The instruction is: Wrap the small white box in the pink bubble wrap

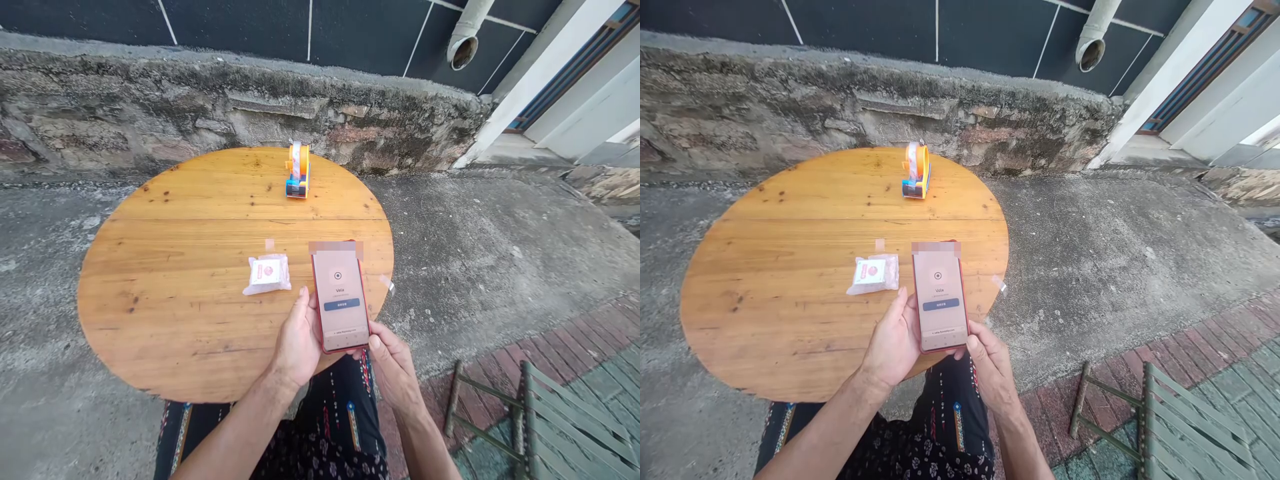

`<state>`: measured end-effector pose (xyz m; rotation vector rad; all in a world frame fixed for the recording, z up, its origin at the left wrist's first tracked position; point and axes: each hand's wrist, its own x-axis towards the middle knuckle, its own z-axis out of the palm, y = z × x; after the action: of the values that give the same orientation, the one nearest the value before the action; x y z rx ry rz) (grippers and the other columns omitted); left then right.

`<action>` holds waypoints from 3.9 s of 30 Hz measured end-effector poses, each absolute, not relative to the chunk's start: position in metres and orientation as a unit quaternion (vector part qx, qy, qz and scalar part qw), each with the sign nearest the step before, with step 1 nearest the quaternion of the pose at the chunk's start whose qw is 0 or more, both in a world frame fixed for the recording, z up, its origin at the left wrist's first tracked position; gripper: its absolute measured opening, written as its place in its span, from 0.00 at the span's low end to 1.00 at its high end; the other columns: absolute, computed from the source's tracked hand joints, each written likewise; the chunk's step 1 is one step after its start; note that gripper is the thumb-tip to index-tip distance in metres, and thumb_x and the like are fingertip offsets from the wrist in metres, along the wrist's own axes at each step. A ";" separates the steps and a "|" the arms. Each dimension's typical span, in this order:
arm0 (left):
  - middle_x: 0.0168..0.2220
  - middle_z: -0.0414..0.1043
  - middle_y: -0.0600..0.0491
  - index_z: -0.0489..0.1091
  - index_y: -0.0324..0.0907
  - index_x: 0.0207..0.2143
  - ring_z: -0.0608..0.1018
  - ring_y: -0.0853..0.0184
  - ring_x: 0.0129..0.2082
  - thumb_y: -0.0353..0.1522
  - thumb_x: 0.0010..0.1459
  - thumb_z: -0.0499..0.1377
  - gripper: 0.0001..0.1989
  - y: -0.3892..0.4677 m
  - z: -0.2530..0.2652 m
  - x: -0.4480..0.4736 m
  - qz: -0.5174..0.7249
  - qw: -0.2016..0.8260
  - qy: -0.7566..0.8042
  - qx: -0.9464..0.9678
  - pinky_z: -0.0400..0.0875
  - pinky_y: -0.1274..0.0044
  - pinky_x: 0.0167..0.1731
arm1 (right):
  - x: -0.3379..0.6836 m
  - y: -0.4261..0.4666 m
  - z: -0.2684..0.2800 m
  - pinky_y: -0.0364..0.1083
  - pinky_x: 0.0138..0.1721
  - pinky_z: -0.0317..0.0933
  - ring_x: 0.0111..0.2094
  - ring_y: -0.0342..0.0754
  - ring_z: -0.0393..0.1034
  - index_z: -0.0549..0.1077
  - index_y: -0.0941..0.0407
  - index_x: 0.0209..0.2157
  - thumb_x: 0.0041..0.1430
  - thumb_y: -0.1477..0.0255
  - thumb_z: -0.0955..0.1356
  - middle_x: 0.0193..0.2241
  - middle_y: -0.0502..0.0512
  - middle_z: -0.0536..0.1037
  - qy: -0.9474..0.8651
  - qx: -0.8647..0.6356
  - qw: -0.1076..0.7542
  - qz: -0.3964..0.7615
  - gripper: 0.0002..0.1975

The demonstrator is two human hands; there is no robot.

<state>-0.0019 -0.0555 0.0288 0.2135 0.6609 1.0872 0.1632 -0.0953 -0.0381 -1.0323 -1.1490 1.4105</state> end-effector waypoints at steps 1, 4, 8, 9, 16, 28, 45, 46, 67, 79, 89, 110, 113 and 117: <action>0.42 0.76 0.40 0.65 0.37 0.51 0.80 0.53 0.36 0.46 0.66 0.36 0.29 -0.056 0.028 -0.002 0.506 0.800 0.306 0.100 0.73 0.62 0.32 | 0.163 -0.095 -0.039 0.48 0.39 0.62 0.31 0.47 0.69 0.73 0.52 0.50 0.64 0.65 0.64 0.27 0.52 0.75 -0.470 -0.425 0.504 0.587 0.15; 0.43 0.76 0.40 0.66 0.38 0.50 0.79 0.52 0.38 0.47 0.66 0.37 0.29 -0.057 0.024 -0.002 0.501 0.807 0.292 0.112 0.73 0.62 0.33 | 0.162 -0.095 -0.038 0.49 0.39 0.61 0.31 0.47 0.68 0.73 0.52 0.50 0.64 0.66 0.64 0.30 0.52 0.76 -0.456 -0.411 0.517 0.597 0.14; 0.48 0.74 0.40 0.68 0.36 0.50 0.76 0.54 0.46 0.46 0.65 0.42 0.27 -0.063 0.015 -0.004 0.524 0.785 0.300 0.139 0.70 0.64 0.43 | 0.162 -0.092 -0.032 0.48 0.37 0.61 0.30 0.46 0.67 0.73 0.53 0.49 0.65 0.66 0.63 0.32 0.54 0.77 -0.447 -0.405 0.531 0.595 0.14; 0.48 0.74 0.40 0.68 0.35 0.50 0.75 0.55 0.48 0.46 0.65 0.43 0.27 -0.065 0.012 -0.006 0.531 0.774 0.313 0.145 0.69 0.65 0.46 | 0.163 -0.091 -0.031 0.48 0.36 0.61 0.30 0.46 0.67 0.73 0.53 0.49 0.65 0.66 0.63 0.32 0.54 0.77 -0.447 -0.407 0.532 0.593 0.14; 0.45 0.75 0.40 0.59 0.35 0.58 0.77 0.57 0.43 0.45 0.63 0.49 0.28 -0.086 -0.004 -0.015 0.570 0.688 0.403 0.201 0.69 0.67 0.42 | 0.169 -0.080 -0.026 0.47 0.33 0.62 0.32 0.47 0.69 0.73 0.53 0.48 0.65 0.67 0.64 0.33 0.54 0.78 -0.442 -0.417 0.545 0.578 0.13; 0.47 0.74 0.41 0.65 0.38 0.54 0.77 0.57 0.45 0.47 0.62 0.51 0.25 -0.097 -0.022 -0.016 0.594 0.659 0.386 0.252 0.70 0.67 0.44 | 0.165 -0.062 -0.022 0.48 0.32 0.63 0.30 0.48 0.71 0.74 0.53 0.47 0.64 0.66 0.64 0.32 0.54 0.79 -0.463 -0.434 0.537 0.556 0.13; 0.50 0.71 0.40 0.64 0.39 0.56 0.74 0.55 0.48 0.48 0.61 0.52 0.28 -0.100 -0.041 -0.014 0.595 0.626 0.408 0.296 0.72 0.67 0.44 | 0.156 -0.047 -0.019 0.48 0.34 0.71 0.31 0.47 0.75 0.76 0.53 0.46 0.61 0.65 0.68 0.33 0.54 0.80 -0.424 -0.447 0.558 0.556 0.13; 0.50 0.71 0.40 0.64 0.38 0.55 0.74 0.55 0.48 0.48 0.61 0.53 0.28 -0.101 -0.041 -0.015 0.594 0.624 0.411 0.298 0.73 0.67 0.44 | 0.155 -0.047 -0.019 0.49 0.34 0.71 0.31 0.48 0.75 0.76 0.52 0.46 0.60 0.65 0.68 0.33 0.54 0.80 -0.420 -0.443 0.562 0.558 0.13; 0.43 0.77 0.45 0.74 0.41 0.46 0.78 0.58 0.42 0.50 0.59 0.54 0.25 -0.107 -0.030 -0.007 0.588 0.576 0.466 0.325 0.74 0.70 0.43 | 0.167 0.013 0.025 0.42 0.29 0.72 0.30 0.45 0.75 0.77 0.60 0.36 0.52 0.65 0.73 0.35 0.57 0.79 -0.356 -0.495 0.529 0.591 0.13; 0.41 0.77 0.45 0.75 0.40 0.44 0.78 0.58 0.41 0.50 0.59 0.53 0.25 -0.107 -0.030 -0.007 0.580 0.572 0.480 0.326 0.75 0.70 0.41 | 0.181 0.052 0.019 0.46 0.34 0.74 0.31 0.46 0.77 0.76 0.59 0.35 0.57 0.69 0.70 0.37 0.59 0.79 -0.362 -0.512 0.502 0.595 0.08; 0.41 0.78 0.45 0.76 0.41 0.43 0.79 0.58 0.41 0.50 0.58 0.53 0.24 -0.108 -0.033 -0.007 0.578 0.576 0.477 0.325 0.75 0.70 0.42 | 0.185 0.040 0.023 0.51 0.44 0.71 0.41 0.50 0.76 0.75 0.55 0.43 0.53 0.67 0.72 0.43 0.57 0.78 -0.400 -0.503 0.496 0.584 0.15; 0.45 0.75 0.46 0.71 0.41 0.48 0.77 0.62 0.44 0.41 0.66 0.47 0.19 -0.112 -0.032 -0.021 0.495 0.546 0.471 0.484 0.73 0.70 0.46 | 0.183 0.008 0.015 0.48 0.46 0.66 0.52 0.53 0.67 0.73 0.52 0.46 0.50 0.66 0.74 0.50 0.57 0.73 -0.409 -0.525 0.555 0.499 0.19; 0.42 0.76 0.49 0.71 0.43 0.46 0.78 0.64 0.43 0.38 0.65 0.51 0.14 -0.112 -0.013 -0.037 0.485 0.500 0.487 0.526 0.73 0.73 0.45 | 0.182 -0.001 0.012 0.44 0.38 0.65 0.46 0.49 0.69 0.74 0.52 0.44 0.53 0.66 0.72 0.47 0.56 0.74 -0.452 -0.529 0.517 0.499 0.16; 0.39 0.76 0.53 0.72 0.45 0.42 0.78 0.68 0.40 0.32 0.62 0.55 0.08 -0.105 0.003 -0.076 0.499 0.292 0.557 0.597 0.73 0.78 0.41 | 0.168 -0.008 0.010 0.43 0.31 0.63 0.35 0.45 0.70 0.74 0.53 0.43 0.54 0.65 0.72 0.39 0.55 0.76 -0.484 -0.504 0.478 0.532 0.14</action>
<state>-0.0758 -0.1051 0.0028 1.5906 1.4832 1.3288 0.1684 -0.0078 0.0104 -1.2315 -1.1815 1.2979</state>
